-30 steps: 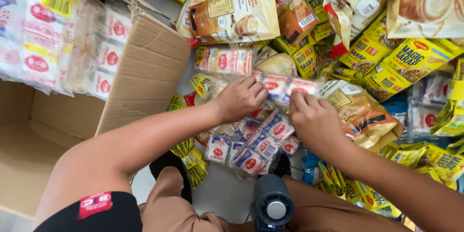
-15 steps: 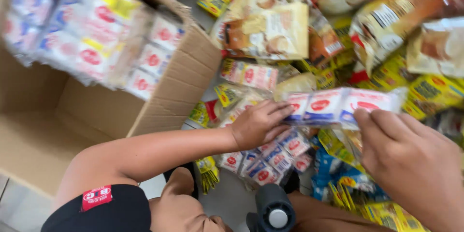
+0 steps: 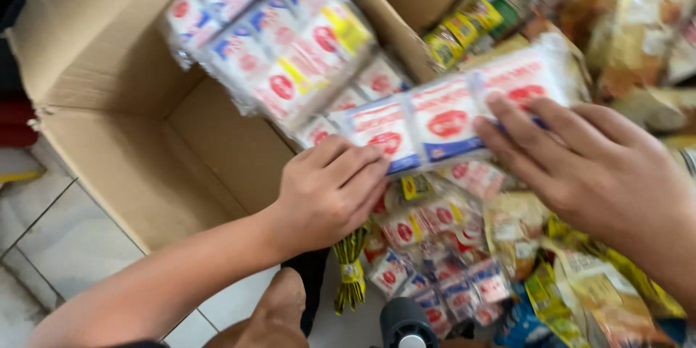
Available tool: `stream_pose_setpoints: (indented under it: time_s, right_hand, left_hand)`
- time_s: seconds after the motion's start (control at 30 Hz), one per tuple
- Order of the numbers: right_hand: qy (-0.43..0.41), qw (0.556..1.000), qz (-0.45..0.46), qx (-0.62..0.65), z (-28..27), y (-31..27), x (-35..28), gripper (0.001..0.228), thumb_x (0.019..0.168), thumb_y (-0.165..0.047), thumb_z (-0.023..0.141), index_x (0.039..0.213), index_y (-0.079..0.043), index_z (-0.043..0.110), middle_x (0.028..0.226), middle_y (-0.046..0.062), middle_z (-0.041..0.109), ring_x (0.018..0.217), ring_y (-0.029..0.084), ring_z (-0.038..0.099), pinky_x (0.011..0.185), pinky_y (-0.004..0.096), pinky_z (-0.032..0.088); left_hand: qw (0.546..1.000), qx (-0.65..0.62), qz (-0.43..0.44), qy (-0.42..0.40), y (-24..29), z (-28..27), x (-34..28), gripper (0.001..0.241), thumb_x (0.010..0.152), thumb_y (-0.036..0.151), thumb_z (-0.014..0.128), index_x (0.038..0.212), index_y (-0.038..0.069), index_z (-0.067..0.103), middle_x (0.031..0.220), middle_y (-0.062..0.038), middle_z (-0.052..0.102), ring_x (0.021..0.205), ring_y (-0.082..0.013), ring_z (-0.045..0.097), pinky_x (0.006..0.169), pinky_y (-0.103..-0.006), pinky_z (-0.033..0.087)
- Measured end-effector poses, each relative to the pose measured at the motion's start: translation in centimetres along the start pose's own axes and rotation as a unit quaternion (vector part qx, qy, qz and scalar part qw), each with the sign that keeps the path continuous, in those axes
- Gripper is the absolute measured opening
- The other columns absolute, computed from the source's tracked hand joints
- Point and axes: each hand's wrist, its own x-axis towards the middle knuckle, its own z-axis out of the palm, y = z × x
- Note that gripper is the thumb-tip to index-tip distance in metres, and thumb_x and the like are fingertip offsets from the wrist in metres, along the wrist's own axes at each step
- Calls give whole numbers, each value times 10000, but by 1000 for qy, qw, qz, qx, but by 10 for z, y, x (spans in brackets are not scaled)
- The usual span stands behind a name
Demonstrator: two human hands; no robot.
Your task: The person packs seasoning and creamer packets into cardboard boxes while sorting them from a pile on the floor.
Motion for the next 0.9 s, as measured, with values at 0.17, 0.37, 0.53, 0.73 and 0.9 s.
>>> stream_pose_setpoints:
  time_s: [0.17, 0.37, 0.53, 0.73, 0.9]
  right_hand:
    - [20, 992, -120, -27, 51, 2, 70, 617, 847, -209, 564, 1458, -129, 564, 1371, 37, 630, 1125, 181, 634, 908, 324, 516]
    - [-52, 978, -182, 90, 78, 0, 126, 621, 790, -198, 587, 1405, -118, 612, 1306, 38, 646, 1073, 192, 641, 906, 345, 531]
    - [-157, 956, -157, 193, 95, -3, 147, 582, 752, -172, 607, 1330, -122, 648, 1237, 21, 651, 1050, 208, 646, 873, 351, 535]
    - [-175, 941, -145, 250, 109, -2, 156, 592, 717, -104, 610, 1308, -117, 653, 1205, 32, 643, 1075, 221, 641, 873, 371, 550]
    - [-184, 932, -127, 284, 119, -7, 157, 533, 759, -78, 600, 1284, -144, 664, 1144, 43, 653, 1029, 237, 676, 829, 384, 571]
  left_hand:
    - [998, 59, -30, -10, -40, -11, -31, 167, 818, 60, 785, 956, 34, 695, 977, -49, 642, 828, -209, 613, 650, -338, 520]
    - [996, 59, -24, -60, -72, 11, -60, 157, 751, 105, 700, 887, 32, 665, 888, -57, 581, 822, -213, 601, 631, -323, 522]
    - [992, 62, 16, -107, -86, 27, -69, 122, 742, 157, 653, 814, 61, 631, 853, -52, 559, 811, -203, 592, 606, -312, 508]
    - [985, 102, 59, -126, -95, 41, -76, 110, 769, 169, 656, 808, 68, 636, 823, -37, 545, 792, -185, 584, 587, -287, 486]
    - [983, 104, 88, -119, -98, 58, -86, 186, 950, 210, 678, 945, 25, 703, 967, -74, 640, 907, -229, 638, 712, -318, 530]
